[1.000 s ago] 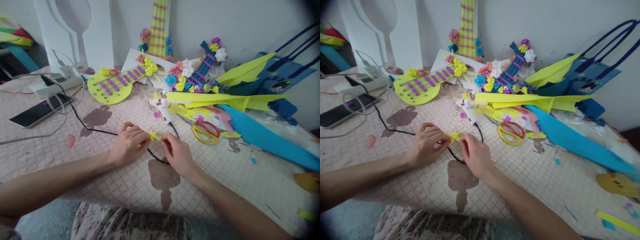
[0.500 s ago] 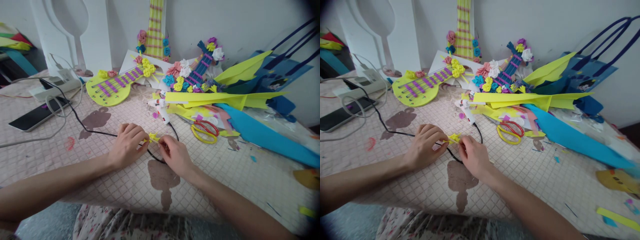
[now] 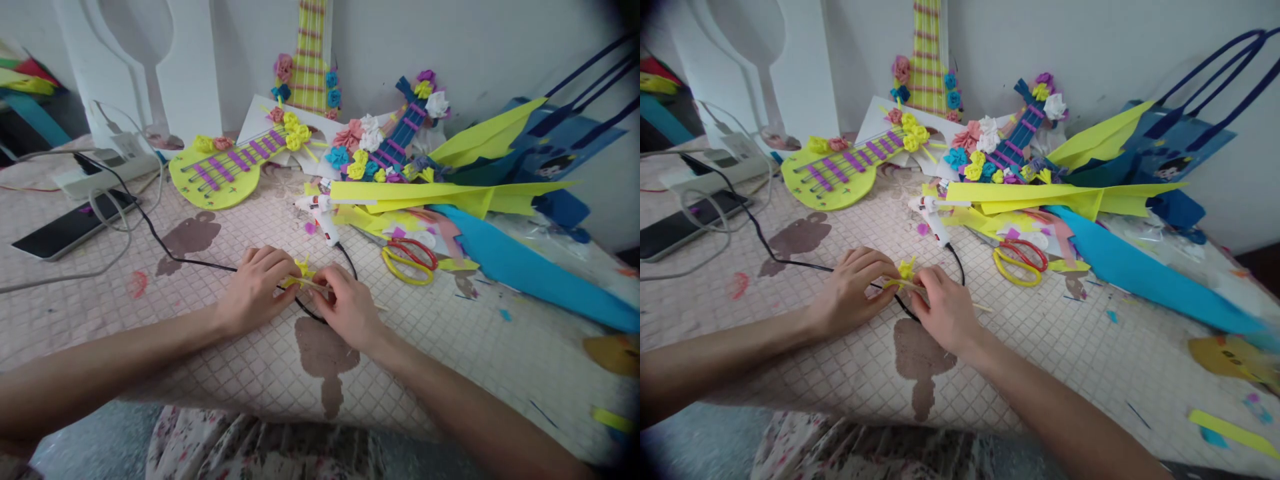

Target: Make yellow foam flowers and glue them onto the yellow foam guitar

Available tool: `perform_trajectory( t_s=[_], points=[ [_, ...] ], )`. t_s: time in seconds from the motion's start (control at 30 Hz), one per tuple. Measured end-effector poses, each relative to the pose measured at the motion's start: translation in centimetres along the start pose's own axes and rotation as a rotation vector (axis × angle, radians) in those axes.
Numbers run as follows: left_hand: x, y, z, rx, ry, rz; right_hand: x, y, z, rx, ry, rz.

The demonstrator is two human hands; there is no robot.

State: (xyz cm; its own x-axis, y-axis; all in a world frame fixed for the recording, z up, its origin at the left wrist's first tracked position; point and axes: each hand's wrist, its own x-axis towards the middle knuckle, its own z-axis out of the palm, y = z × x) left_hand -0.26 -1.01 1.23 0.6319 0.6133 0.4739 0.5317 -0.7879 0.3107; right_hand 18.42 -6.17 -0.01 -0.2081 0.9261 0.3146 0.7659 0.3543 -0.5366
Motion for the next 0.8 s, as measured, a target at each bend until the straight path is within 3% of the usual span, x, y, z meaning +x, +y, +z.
perform_trajectory(
  t_s=[0.4, 0.8],
  points=[
    [0.03, 0.19, 0.14, -0.017, -0.022, -0.011, 0.5, 0.08, 0.71, -0.047, 0.035, -0.04],
    [-0.13, 0.16, -0.05, 0.066, -0.034, 0.032, 0.54, -0.34, 0.15, -0.099, 0.003, -0.088]
  ],
)
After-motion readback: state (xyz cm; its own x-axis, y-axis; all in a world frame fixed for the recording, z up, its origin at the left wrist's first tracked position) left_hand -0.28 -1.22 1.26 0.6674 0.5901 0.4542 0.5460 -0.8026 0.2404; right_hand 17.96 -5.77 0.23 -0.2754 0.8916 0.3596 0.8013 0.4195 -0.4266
